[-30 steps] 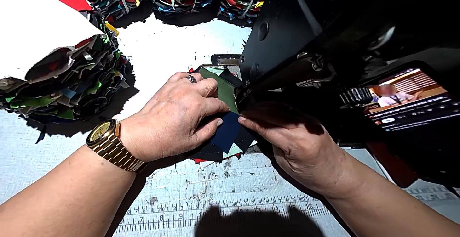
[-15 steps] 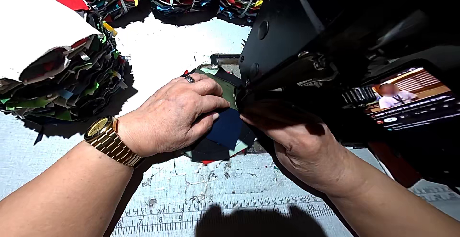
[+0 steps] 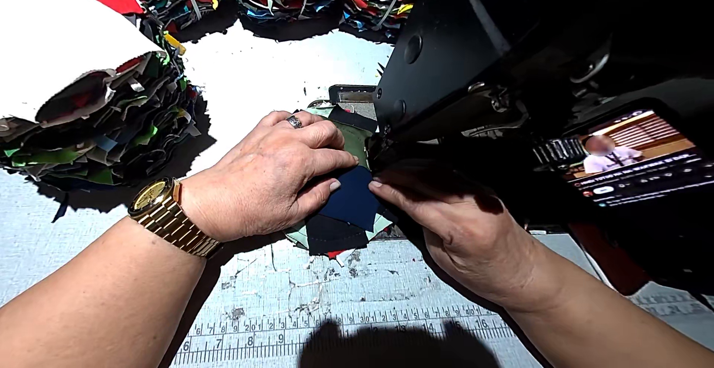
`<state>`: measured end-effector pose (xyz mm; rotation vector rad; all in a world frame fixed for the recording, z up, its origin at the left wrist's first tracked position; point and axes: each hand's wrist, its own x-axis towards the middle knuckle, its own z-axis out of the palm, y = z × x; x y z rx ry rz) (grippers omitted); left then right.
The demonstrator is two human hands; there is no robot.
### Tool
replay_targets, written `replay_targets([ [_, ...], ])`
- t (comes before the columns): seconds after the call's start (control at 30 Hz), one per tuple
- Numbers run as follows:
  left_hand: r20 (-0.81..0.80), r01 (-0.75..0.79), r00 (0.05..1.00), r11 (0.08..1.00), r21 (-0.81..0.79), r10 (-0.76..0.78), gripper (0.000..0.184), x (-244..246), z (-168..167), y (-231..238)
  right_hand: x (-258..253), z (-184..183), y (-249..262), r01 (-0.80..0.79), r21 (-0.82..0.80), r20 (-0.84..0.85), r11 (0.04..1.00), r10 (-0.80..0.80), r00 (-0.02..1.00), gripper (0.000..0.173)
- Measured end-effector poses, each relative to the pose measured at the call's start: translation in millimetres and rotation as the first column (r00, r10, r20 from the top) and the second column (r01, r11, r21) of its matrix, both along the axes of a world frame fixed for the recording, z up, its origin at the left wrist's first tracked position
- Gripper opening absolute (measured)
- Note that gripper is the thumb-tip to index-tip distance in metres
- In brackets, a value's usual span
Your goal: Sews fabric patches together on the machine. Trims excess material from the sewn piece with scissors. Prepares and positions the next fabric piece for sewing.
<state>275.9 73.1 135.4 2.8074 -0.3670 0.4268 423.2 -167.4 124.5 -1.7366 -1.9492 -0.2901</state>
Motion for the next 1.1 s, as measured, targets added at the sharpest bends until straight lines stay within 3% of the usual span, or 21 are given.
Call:
replay_targets([
  [0.53, 0.0, -0.041, 0.999, 0.999, 0.011, 0.041, 0.043, 0.2, 0.8, 0.0, 1.9, 7.8, -1.0, 0.022, 0.08, -0.003, 0.997, -0.022, 1.0, 0.028],
  [0.7, -0.005, -0.041, 0.999, 0.999, 0.007, 0.041, 0.044, 0.5, 0.5, 0.0, -0.9, 2.1, -1.8, -0.049, 0.01, -0.027, 0.999, 0.049, 0.998, 0.03],
  [0.97, 0.004, -0.07, 0.998, 0.997, 0.019, 0.069, 0.047, 1.3, 0.6, 1.1, -1.5, 3.9, -2.2, -0.052, 0.047, 0.013, 0.998, 0.051, 0.999, 0.03],
  [1.1, 0.001, -0.086, 0.996, 0.996, 0.031, 0.086, 0.049, 1.4, 1.0, 1.5, -8.3, 0.5, 0.3, -0.11, -0.027, 0.016, 0.994, 0.11, 0.994, 0.035],
])
